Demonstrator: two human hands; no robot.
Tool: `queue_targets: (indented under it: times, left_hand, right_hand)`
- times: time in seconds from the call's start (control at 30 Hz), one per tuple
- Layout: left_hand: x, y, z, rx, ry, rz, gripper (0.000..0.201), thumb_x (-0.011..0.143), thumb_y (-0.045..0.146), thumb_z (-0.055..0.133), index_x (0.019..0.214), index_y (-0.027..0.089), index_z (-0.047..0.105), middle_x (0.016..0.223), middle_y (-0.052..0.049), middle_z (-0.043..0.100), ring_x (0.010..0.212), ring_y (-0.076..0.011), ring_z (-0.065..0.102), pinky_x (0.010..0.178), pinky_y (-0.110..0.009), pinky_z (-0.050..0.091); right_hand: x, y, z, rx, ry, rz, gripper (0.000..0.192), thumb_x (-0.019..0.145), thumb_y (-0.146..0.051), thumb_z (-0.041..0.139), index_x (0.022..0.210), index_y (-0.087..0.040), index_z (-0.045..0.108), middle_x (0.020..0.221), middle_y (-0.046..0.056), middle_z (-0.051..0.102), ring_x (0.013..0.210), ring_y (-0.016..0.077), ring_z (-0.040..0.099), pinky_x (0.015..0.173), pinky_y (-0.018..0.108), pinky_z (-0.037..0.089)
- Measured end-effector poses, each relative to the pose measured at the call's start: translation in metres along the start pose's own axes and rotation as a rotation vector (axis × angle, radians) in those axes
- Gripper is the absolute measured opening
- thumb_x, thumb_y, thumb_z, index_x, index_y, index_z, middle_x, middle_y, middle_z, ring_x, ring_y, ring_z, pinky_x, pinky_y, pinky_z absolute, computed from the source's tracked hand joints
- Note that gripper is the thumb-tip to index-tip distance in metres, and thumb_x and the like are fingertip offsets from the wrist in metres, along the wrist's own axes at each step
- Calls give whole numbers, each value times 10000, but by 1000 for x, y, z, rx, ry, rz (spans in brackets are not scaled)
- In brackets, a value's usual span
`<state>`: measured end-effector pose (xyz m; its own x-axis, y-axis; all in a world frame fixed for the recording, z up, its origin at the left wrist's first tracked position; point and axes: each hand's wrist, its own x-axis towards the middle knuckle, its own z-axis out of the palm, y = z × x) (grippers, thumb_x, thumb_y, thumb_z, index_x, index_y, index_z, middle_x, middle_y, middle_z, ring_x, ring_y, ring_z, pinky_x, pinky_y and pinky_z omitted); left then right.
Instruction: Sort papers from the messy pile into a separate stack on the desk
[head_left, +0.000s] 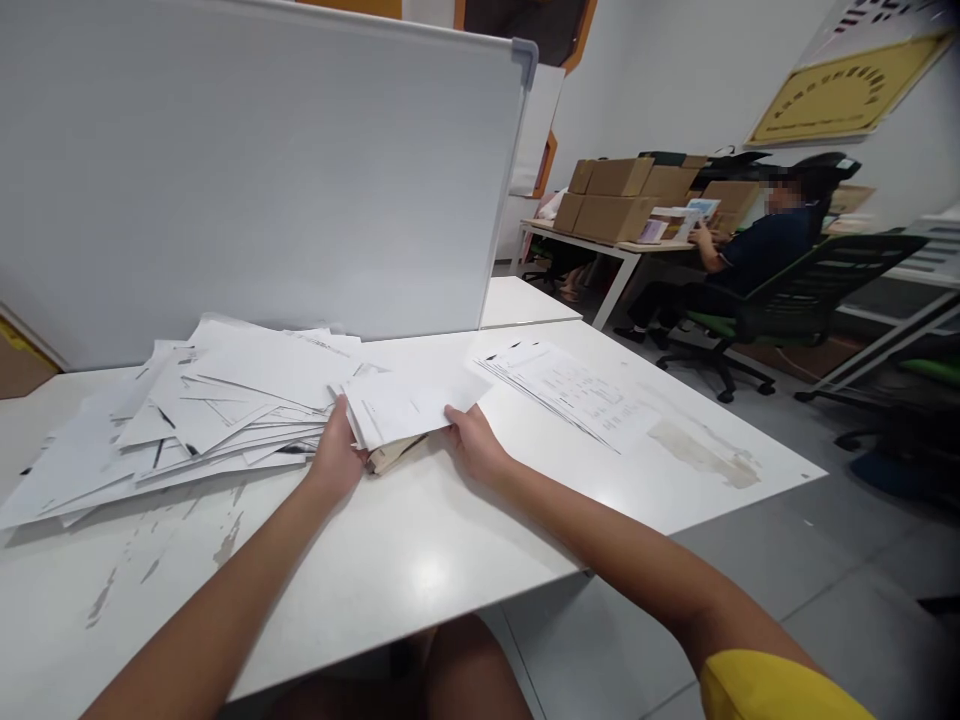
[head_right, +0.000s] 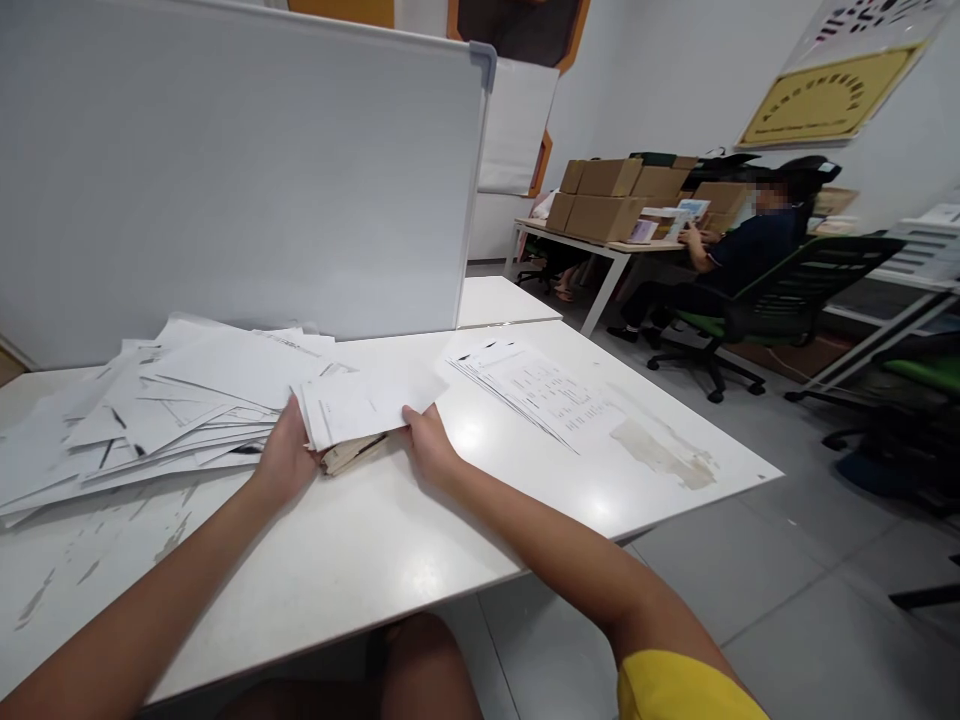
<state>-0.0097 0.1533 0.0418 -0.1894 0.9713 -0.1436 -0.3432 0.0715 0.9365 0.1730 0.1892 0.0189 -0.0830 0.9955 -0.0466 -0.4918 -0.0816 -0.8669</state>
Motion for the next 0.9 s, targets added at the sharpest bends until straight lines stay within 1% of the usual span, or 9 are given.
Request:
queue_targets:
  times: [0.13, 0.23, 0.33, 0.4, 0.47, 0.53, 0.63, 0.77, 0.9]
  left_hand:
    - [-1, -1, 2, 117, -10, 131, 558, 633, 464, 847, 1092, 196, 674, 1098, -104, 749, 1095, -300, 686, 978, -435, 558]
    - [-3, 5, 1, 165, 14, 299, 537, 601, 506, 859, 1001, 184, 701, 1050, -99, 755, 1104, -302, 679, 1053, -464, 510]
    - [-7, 13, 0, 187, -17, 389, 502, 627, 545, 838, 992, 221, 720, 1080, -77, 752, 1173, -302, 648, 1096, -468, 482]
    - [-10, 14, 1, 203, -19, 391, 476, 638, 551, 831, 993, 251, 728, 1077, -60, 752, 1179, -302, 647, 1101, -480, 482]
    - [-14, 11, 4, 221, -13, 378, 452, 664, 552, 814, 1003, 265, 728, 1078, -51, 751, 1166, -298, 656, 1097, -490, 487]
    - [-17, 7, 7, 227, -25, 349, 449, 683, 549, 802, 1021, 265, 723, 1112, -54, 744, 1177, -296, 652, 1093, -492, 490]
    - [-21, 3, 12, 234, -53, 290, 499, 659, 562, 811, 1039, 252, 716, 1150, -70, 735, 1208, -315, 636, 1065, -502, 510]
    - [-23, 1, 11, 279, -96, 249, 560, 628, 580, 820, 1053, 233, 710, 1126, -98, 741, 1172, -348, 651, 988, -505, 559]
    - [-20, -3, 4, 266, -111, 329, 589, 651, 569, 811, 1113, 227, 680, 1156, -98, 729, 1124, -324, 668, 938, -443, 583]
  right_hand:
    - [-7, -10, 1, -171, -188, -38, 534, 804, -335, 707, 1312, -270, 556, 1275, 60, 681, 1291, 266, 563, 1159, 463, 423]
    - [0, -24, -5, -215, -135, -126, 657, 791, -431, 727, 1380, -254, 496, 1380, 83, 619, 1338, 272, 518, 1168, 463, 386]
    - [20, -48, -22, -248, -19, -289, 801, 748, -474, 757, 1445, -287, 408, 1577, 77, 410, 1454, 252, 383, 1197, 437, 333]
    - [33, -66, -36, -322, -124, -366, 830, 730, -473, 778, 1453, -311, 403, 1617, 57, 345, 1493, 234, 323, 1221, 420, 284]
    - [42, -79, -46, -392, -291, -377, 839, 716, -466, 799, 1449, -320, 416, 1596, 53, 381, 1495, 231, 325, 1234, 427, 252]
    - [45, -84, -51, -424, -365, -347, 861, 698, -454, 817, 1447, -312, 416, 1574, 60, 413, 1483, 238, 345, 1235, 444, 246]
    - [41, -83, -48, -408, -404, -293, 823, 689, -444, 816, 1408, -284, 449, 1538, 70, 462, 1435, 255, 408, 1193, 435, 334]
    - [36, -85, -44, -354, -447, -236, 611, 692, -445, 781, 1228, -250, 563, 1334, 58, 640, 1247, 271, 576, 1039, 387, 491]
    - [38, -91, -49, -304, -413, -262, 447, 697, -384, 722, 1103, -241, 601, 1170, 26, 702, 1120, 247, 632, 947, 340, 519]
